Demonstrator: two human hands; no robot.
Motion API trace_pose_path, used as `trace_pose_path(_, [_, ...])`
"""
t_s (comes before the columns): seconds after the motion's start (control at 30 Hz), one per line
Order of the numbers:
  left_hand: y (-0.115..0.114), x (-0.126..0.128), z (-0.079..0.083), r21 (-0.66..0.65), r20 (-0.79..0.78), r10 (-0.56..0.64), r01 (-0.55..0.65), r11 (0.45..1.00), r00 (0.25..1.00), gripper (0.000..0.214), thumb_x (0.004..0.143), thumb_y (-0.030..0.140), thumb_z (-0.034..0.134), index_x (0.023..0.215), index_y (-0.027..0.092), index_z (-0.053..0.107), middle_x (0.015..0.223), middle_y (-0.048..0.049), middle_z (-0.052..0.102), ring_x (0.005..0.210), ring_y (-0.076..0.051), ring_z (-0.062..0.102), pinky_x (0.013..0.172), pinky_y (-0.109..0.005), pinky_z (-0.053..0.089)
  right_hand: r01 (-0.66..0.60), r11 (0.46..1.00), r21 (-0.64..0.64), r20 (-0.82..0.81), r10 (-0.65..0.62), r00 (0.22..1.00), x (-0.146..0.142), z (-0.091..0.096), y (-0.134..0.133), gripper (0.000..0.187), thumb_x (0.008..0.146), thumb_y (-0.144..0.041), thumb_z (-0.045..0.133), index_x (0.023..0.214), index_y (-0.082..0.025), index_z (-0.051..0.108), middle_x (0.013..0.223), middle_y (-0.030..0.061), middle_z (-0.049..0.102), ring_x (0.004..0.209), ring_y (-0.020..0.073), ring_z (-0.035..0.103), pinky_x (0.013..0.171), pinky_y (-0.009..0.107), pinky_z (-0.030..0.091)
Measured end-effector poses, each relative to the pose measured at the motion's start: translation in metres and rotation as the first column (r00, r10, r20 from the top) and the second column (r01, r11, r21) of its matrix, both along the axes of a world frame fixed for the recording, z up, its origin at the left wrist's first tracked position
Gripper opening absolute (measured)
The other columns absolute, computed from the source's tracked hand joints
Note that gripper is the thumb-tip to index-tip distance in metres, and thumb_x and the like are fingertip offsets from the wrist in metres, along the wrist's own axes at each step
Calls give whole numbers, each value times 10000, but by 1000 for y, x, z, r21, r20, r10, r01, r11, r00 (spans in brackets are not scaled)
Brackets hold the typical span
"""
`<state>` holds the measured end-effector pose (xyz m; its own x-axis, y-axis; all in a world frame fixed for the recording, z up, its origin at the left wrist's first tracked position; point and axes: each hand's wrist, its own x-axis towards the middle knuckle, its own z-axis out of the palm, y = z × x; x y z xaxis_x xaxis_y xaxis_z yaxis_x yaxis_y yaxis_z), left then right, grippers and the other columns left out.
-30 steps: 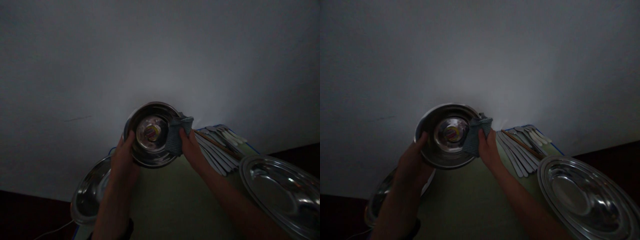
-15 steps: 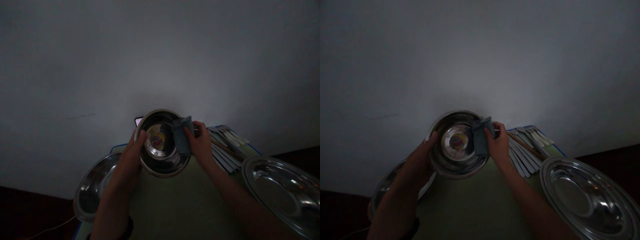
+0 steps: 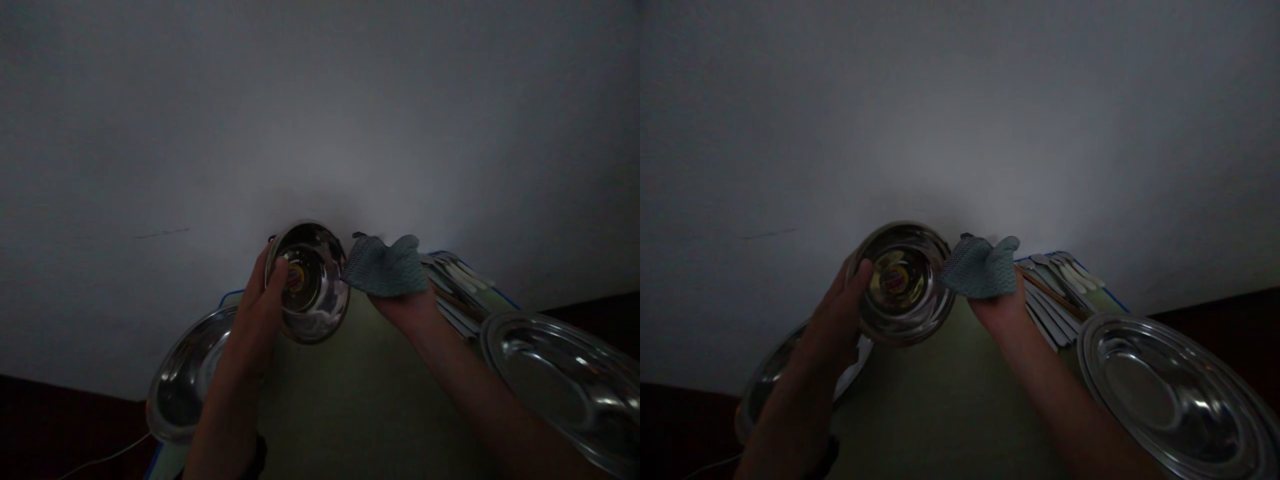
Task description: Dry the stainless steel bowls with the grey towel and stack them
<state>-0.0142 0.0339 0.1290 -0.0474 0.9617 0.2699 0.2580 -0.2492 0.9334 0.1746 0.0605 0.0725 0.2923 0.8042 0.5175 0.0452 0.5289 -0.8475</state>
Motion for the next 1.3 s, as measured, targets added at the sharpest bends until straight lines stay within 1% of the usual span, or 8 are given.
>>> trace_pose_path(0.17, [1, -3, 1, -4, -13, -21, 21, 1000, 1000, 464, 887, 519, 467, 1316, 341, 499, 1321, -52, 596, 1234, -284, 526, 982, -467, 463, -213, 977, -28, -312, 194, 930, 5, 13, -10, 552, 947, -482, 125, 1045, -233, 608, 1082, 98, 666, 1103, 239, 597, 844, 475, 505])
trace_pose_path(0.27, [3, -3, 1, -27, -11, -36, 36, 999, 999, 483, 903, 551, 406, 1314, 313, 491, 1327, -62, 588, 1259, -269, 506, 1005, -453, 447, -231, 971, -68, -426, 181, 887, 5, 17, -12, 563, 931, -510, 151, 1100, -235, 612, 1120, 95, 668, 1124, 249, 597, 863, 468, 514])
trace_pose_path(0.43, [-8, 23, -3, -119, 15, -117, 118, 986, 993, 558, 919, 581, 317, 1399, 301, 373, 1431, -64, 483, 1321, -261, 436, 1100, -464, 338, 88, 978, -188, -98, -108, 989, -24, 5, -19, 553, 940, -541, 255, 1369, -244, 436, 1407, 82, 492, 1357, 233, 382, 1077, 489, 359])
trace_pose_path(0.6, [-25, 54, -10, -118, -76, -156, 147, 982, 985, 561, 924, 548, 349, 1424, 294, 342, 1534, -53, 327, 1425, -238, 252, 1159, -454, 218, 90, 991, -97, 370, -48, 928, -53, -14, -31, 607, 953, -446, 311, 1496, -221, 158, 1580, 110, 142, 1462, 235, 92, 1170, 529, 156])
trace_pose_path(0.8, [-20, 51, -14, -138, -28, -177, 171, 975, 984, 588, 904, 597, 343, 1416, 309, 357, 1517, -49, 367, 1405, -262, 298, 1141, -450, 272, 236, 971, -24, 371, -211, 905, -49, -11, -33, 544, 881, -382, 512, 1385, -215, 395, 1383, 161, 435, 1302, 275, 422, 1084, 536, 346])
trace_pose_path(0.93, [-19, 49, -14, -63, -33, -137, 135, 989, 990, 563, 923, 559, 333, 1418, 292, 350, 1510, -54, 375, 1409, -242, 292, 1147, -436, 260, -25, 1000, 16, 365, 17, 931, -48, -4, -35, 485, 923, -333, 456, 1394, -242, 389, 1429, 114, 450, 1350, 226, 386, 1121, 496, 318])
trace_pose_path(1.07, [-19, 43, -8, -18, -32, -84, 83, 996, 996, 527, 937, 513, 342, 1407, 275, 360, 1511, -53, 372, 1404, -231, 301, 1157, -435, 234, -375, 927, -25, 461, 343, 818, -51, 3, -41, 513, 965, -286, 350, 1472, -284, 266, 1484, 56, 401, 1412, 178, 281, 1145, 451, 294])
trace_pose_path(1.3, [-19, 24, 10, -39, -15, 109, -110, 993, 994, 493, 928, 529, 363, 1342, 278, 457, 1384, -27, 537, 1289, -241, 477, 1077, -367, 392, -536, 838, -100, 561, 492, 666, -44, 14, -51, 374, 977, -245, 336, 1324, -237, 477, 1278, 46, 604, 1130, 146, 583, 945, 329, 494])
